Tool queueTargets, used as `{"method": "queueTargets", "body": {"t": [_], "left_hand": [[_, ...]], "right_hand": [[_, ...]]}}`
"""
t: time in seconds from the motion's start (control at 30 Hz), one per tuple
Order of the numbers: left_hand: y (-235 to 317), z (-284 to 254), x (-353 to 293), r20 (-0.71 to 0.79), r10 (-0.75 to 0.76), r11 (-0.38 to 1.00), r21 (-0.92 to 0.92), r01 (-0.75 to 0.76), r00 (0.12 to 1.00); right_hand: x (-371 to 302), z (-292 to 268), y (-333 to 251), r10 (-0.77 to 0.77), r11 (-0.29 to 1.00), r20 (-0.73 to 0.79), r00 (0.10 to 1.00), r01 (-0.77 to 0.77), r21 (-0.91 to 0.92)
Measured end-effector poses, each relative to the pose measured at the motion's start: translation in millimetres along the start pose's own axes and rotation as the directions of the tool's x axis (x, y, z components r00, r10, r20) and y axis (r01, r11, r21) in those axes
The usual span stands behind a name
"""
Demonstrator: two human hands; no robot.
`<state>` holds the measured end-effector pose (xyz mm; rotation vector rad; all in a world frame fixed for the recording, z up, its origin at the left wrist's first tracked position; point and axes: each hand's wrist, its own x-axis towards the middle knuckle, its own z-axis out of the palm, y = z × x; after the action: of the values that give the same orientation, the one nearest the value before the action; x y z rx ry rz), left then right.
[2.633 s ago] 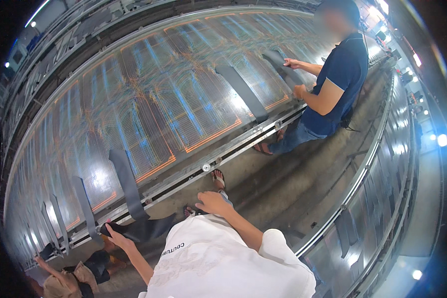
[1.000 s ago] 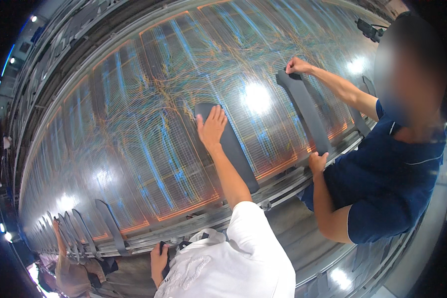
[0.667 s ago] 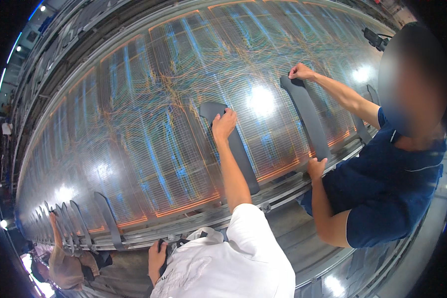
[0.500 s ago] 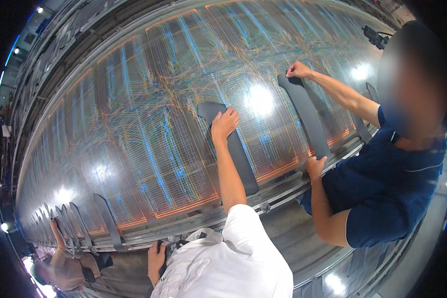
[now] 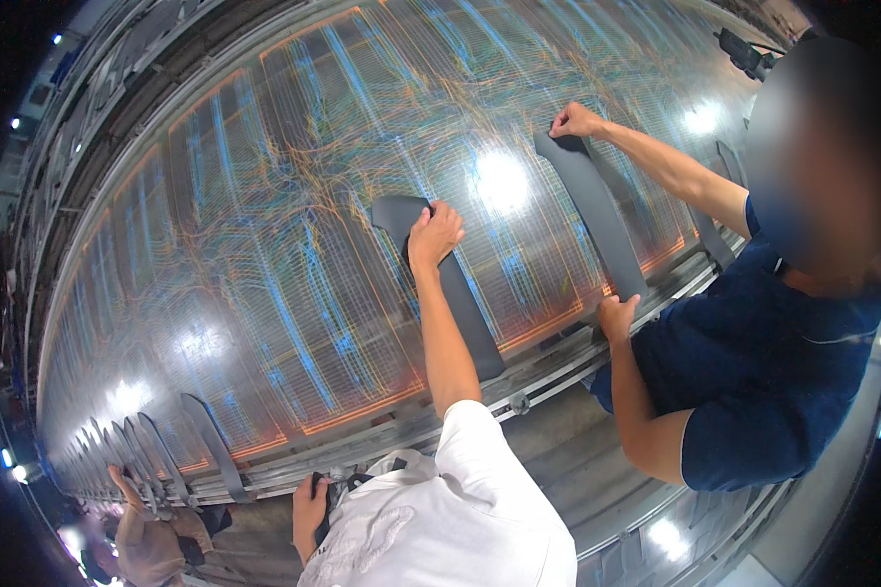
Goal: The person attaches long, dark, flexible strips to a curved, illuminated grid structure. They align and press the strips into place along the grid, working alongside two other people who perform the same task on adjacent sections.
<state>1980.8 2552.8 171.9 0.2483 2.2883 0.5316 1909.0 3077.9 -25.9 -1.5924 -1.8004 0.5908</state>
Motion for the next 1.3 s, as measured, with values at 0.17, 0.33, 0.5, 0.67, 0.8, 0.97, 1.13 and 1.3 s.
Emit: {"method": "queueTargets", "body": {"t": [0.17,0.33,0.5,0.67,0.8,0.97,1.13,1.3], "left_hand": [[14,-2,2,0.04,-0.037,0.999,0.017,0.036,0.998],[6,2,4,0.019,-0.019,0.999,0.036,0.018,1.0],[-5,4,2,-0.018,0.062,0.998,0.022,-0.061,0.998],[-12,8,2,-0.007,0.065,0.997,-0.031,-0.065,0.998],[-9,6,-1,-0.002,0.019,1.0,-0.023,-0.019,1.0],[-7,4,-8,-0.028,-0.008,0.999,-0.037,0.007,1.0],[-12,7,-2,-0.026,0.029,1.0,-0.001,-0.029,0.999],[-3,6,-2,0.009,0.1,0.995,0.013,-0.1,0.995]], "right_hand": [[2,0,0,0.029,1.0,0.017,0.999,-0.028,-0.01],[5,4,-6,0.124,0.991,0.007,0.992,-0.123,-0.058],[9,7,-3,0.154,0.986,0.002,0.988,-0.154,-0.065],[5,2,3,0.093,0.995,0.043,0.995,-0.094,0.039],[16,3,2,0.207,0.978,0.074,0.975,-0.206,-0.019],[27,7,-3,0.306,0.951,0.112,0.945,-0.297,-0.092],[45,14,15,0.383,0.922,0.209,0.9,-0.385,-0.036],[-2,-15,-17,0.136,0.985,0.053,0.989,-0.141,0.1]]}}
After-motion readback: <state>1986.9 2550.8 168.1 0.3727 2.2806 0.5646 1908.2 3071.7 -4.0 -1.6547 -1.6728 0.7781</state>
